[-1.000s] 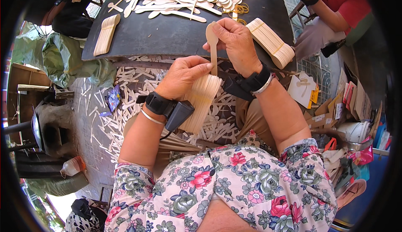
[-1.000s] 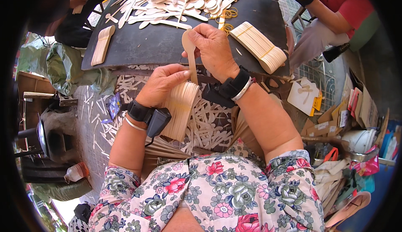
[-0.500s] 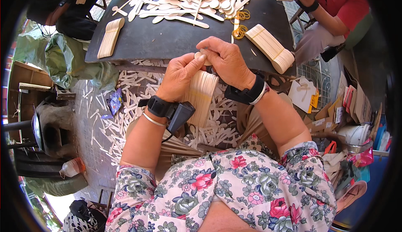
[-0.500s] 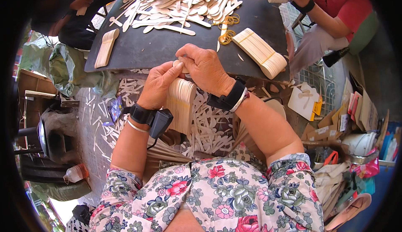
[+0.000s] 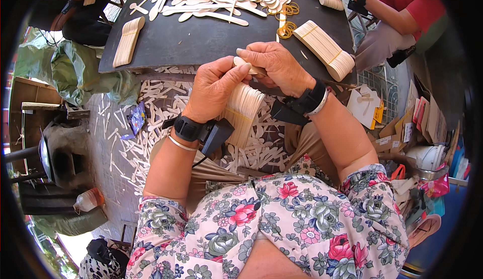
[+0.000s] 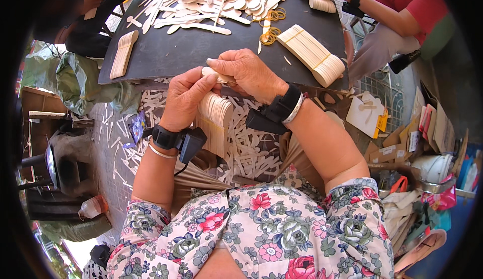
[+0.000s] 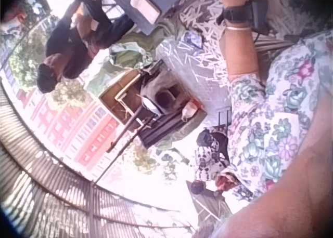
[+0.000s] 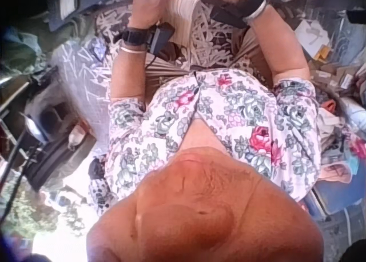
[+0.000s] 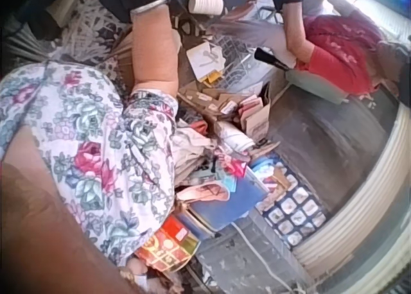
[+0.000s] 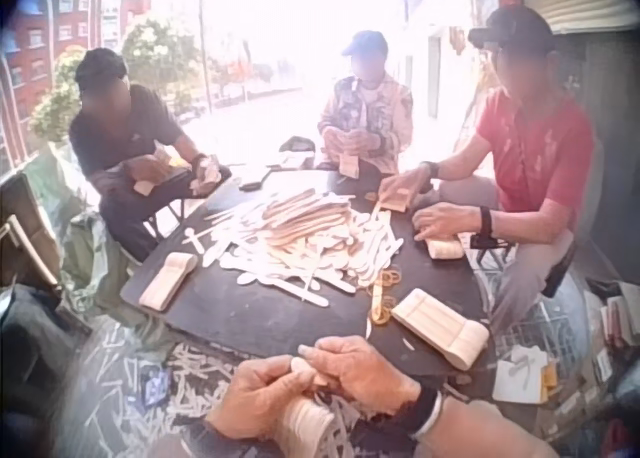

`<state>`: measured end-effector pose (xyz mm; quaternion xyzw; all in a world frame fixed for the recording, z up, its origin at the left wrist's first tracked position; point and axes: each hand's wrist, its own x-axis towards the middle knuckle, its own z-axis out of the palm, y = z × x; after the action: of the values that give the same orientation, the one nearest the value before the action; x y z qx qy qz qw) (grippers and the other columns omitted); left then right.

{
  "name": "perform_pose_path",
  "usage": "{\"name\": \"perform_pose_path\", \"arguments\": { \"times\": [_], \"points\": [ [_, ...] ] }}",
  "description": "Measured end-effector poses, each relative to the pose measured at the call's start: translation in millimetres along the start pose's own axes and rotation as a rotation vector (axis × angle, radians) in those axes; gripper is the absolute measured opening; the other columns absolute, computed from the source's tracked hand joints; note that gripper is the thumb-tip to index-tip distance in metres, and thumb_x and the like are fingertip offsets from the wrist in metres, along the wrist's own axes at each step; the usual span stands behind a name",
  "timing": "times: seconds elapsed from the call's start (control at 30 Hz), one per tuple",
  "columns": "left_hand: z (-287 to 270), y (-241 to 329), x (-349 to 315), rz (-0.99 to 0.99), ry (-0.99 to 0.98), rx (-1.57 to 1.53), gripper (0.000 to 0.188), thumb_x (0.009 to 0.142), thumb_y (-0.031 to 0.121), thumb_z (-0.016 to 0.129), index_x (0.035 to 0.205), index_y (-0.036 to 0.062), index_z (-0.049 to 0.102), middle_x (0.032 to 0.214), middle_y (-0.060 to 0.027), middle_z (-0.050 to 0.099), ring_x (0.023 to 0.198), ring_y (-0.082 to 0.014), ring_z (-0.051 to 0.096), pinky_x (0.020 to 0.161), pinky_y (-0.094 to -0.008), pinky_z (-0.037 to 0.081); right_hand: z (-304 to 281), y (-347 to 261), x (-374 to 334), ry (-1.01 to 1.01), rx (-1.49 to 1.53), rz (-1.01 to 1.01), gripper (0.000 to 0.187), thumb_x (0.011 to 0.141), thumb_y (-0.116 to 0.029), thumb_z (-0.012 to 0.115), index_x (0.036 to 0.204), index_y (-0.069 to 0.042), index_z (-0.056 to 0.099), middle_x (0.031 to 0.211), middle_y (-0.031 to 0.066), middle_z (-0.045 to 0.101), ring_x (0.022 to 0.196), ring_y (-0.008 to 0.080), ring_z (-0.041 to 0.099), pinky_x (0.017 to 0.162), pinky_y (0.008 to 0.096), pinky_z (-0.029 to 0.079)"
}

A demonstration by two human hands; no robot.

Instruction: Stacking wooden spoons and securing them in bundles with rubber bands.

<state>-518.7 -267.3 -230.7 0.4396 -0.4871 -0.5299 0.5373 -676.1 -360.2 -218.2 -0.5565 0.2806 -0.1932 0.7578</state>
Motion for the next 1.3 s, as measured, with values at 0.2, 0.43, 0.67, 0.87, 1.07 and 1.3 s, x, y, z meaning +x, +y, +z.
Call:
{"name": "perform_pose_path", "arguments": {
  "times": [0.2,0.43,0.67,0.87,1.07,1.3],
  "points": [
    [-2,-3,2,0.051,0.026,0.094,0.019,0.095,0.015,0.06,0.093,-0.0026,0.067,0.082,-0.0034,0.067,0.077,-0.0071,0.058,0.072,-0.0219,0.048,1,3,2,-0.064,0.177,0.116,0.03,0.096,-0.029,0.057,0.075,-0.008,0.056,0.055,-0.0038,0.046,0.037,0.0023,0.034,0.032,0.0179,0.022],
    [-6,5,2,-0.077,0.017,0.233,0.022,0.093,0.019,0.064,0.085,-0.0014,0.068,0.074,-0.0002,0.064,0.068,-0.0041,0.053,0.061,-0.0203,0.044,-1,14,8,0.169,-0.1,-0.061,0.03,0.097,-0.028,0.055,0.076,-0.007,0.056,0.056,-0.0032,0.048,0.039,0.0025,0.037,0.034,0.0185,0.027],
    [-27,11,5,-0.114,0.153,0.162,0.03,0.091,0.027,0.067,0.074,0.0021,0.067,0.069,0.0009,0.062,0.058,-0.003,0.05,0.053,-0.0194,0.04,3,15,4,0.331,-0.446,-0.1,0.032,0.093,-0.025,0.059,0.076,0.002,0.061,0.059,0.0089,0.058,0.048,0.0147,0.055,0.046,0.0295,0.044],
    [-39,1,14,-0.115,0.519,-0.139,0.035,0.09,0.035,0.068,0.082,0.0006,0.065,0.072,-0.0039,0.064,0.059,-0.0081,0.058,0.054,-0.0228,0.048,9,21,4,0.306,-0.697,-0.411,0.033,0.096,-0.024,0.056,0.082,0.005,0.064,0.067,0.0043,0.062,0.065,0.0094,0.055,0.063,0.0245,0.046],
    [-35,-4,20,0.012,0.662,-0.118,0.039,0.089,0.037,0.068,0.083,-0.0008,0.062,0.071,-0.0034,0.062,0.06,-0.0089,0.058,0.055,-0.0226,0.049,21,36,4,-0.023,-0.311,-0.258,0.034,0.084,-0.028,0.072,0.091,0.004,0.064,0.079,0.0084,0.066,0.072,0.0098,0.06,0.065,0.0249,0.05],
    [-28,17,12,-0.023,0.317,-0.28,0.032,0.089,0.026,0.069,0.104,-0.0024,0.063,0.091,-0.006,0.067,0.077,-0.0112,0.064,0.066,-0.0246,0.053,6,26,5,-0.09,-0.097,-0.165,0.027,0.084,-0.019,0.073,0.097,0.003,0.064,0.084,0.0034,0.066,0.075,0.0086,0.059,0.068,0.0248,0.049]
  ]
}}
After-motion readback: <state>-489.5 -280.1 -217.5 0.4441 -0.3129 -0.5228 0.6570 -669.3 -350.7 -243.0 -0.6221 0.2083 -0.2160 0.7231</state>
